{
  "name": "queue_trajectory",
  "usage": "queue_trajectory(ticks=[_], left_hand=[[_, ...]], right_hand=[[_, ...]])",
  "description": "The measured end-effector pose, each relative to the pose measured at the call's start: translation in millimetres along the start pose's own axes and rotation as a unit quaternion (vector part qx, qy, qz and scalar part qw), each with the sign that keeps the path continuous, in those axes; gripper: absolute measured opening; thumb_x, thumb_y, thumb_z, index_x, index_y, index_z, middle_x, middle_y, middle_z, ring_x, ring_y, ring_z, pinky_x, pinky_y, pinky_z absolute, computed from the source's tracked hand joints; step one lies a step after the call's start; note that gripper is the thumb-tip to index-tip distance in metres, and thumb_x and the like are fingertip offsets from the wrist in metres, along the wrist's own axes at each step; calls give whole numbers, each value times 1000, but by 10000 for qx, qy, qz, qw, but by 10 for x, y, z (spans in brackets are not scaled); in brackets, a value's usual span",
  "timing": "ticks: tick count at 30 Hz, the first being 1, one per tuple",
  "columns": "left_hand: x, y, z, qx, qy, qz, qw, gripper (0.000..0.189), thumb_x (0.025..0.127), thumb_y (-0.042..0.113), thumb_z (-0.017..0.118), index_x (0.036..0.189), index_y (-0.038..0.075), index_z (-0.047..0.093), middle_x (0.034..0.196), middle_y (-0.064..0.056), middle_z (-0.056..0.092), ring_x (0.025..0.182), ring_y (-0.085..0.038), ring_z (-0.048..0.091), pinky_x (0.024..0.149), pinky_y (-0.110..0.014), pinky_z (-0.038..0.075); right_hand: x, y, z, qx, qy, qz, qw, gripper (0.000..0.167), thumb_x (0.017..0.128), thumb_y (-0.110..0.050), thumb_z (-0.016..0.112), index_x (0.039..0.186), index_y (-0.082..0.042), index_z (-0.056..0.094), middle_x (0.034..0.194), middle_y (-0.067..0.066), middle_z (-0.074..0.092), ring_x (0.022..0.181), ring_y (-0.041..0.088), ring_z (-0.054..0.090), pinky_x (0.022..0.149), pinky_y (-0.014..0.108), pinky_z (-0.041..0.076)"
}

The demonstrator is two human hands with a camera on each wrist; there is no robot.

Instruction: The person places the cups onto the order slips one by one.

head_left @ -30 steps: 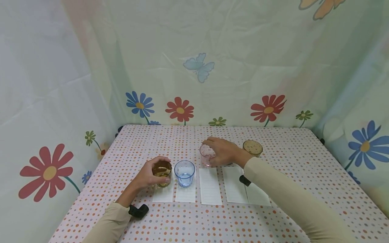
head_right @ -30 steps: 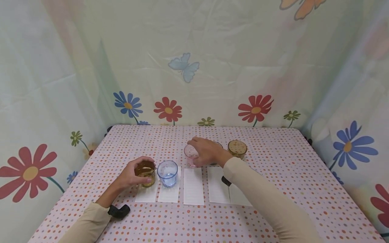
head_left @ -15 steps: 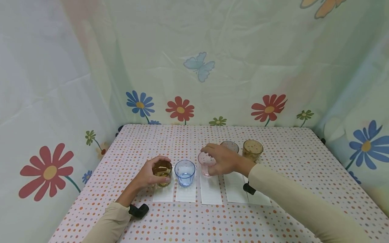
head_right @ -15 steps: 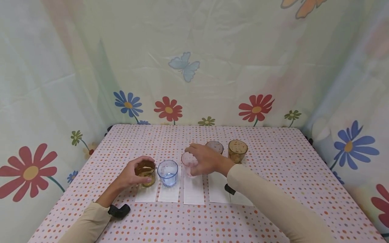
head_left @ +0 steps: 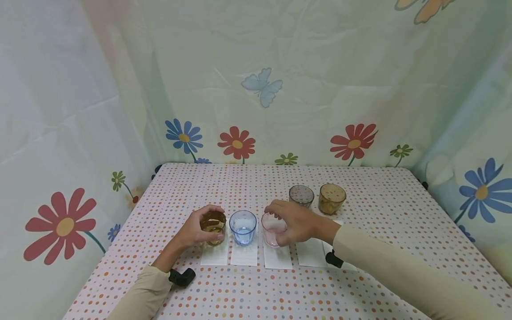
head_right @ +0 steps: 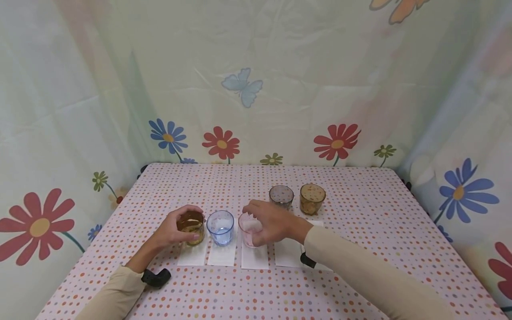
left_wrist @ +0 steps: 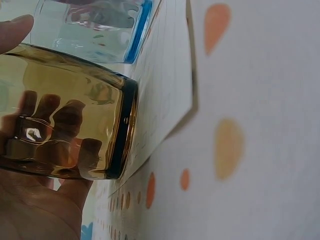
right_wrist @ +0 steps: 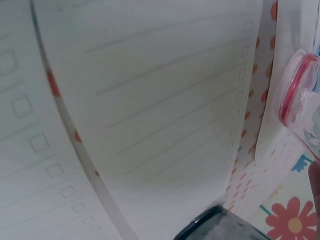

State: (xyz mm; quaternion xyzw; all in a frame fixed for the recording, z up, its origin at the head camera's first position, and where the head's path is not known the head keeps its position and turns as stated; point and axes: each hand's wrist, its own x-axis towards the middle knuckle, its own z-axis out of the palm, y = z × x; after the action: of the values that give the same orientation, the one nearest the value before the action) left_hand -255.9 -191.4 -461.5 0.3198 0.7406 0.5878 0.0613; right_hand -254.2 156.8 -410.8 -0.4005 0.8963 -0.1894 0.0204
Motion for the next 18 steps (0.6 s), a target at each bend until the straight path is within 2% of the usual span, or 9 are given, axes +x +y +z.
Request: queue_trajectory(ticks=[5,12,18], left_hand=[[-9,5,-6,41,17,9,10000,62,81,7,82,133,-8,52,125,-33,58,116,-46,61,99,-62,48],[-5,7,-15,160,43,36,9999,63,80,6,83,133,-9,52,125,-28,61,116,-43,61,99,-61,49],[1,3,-14,113,16,-32,9999,66,80,8,83,134,-10,51,126,-27,61,117,-44,60,100,-58,49]], right_hand=[[-55,-29,21,-167,-31,-207,9996,69,68,-35,74,132,-15,58,118,-4,60,102,15,59,86,36,53],[-83,-65,13,-180,-80,-173,9997,73,69,-33,76,135,-12,55,126,-1,59,107,17,59,90,39,54],[-101,-61,37,-275,-302,-158,9990,77,76,-32,79,142,-9,47,129,1,57,112,17,59,93,41,54]])
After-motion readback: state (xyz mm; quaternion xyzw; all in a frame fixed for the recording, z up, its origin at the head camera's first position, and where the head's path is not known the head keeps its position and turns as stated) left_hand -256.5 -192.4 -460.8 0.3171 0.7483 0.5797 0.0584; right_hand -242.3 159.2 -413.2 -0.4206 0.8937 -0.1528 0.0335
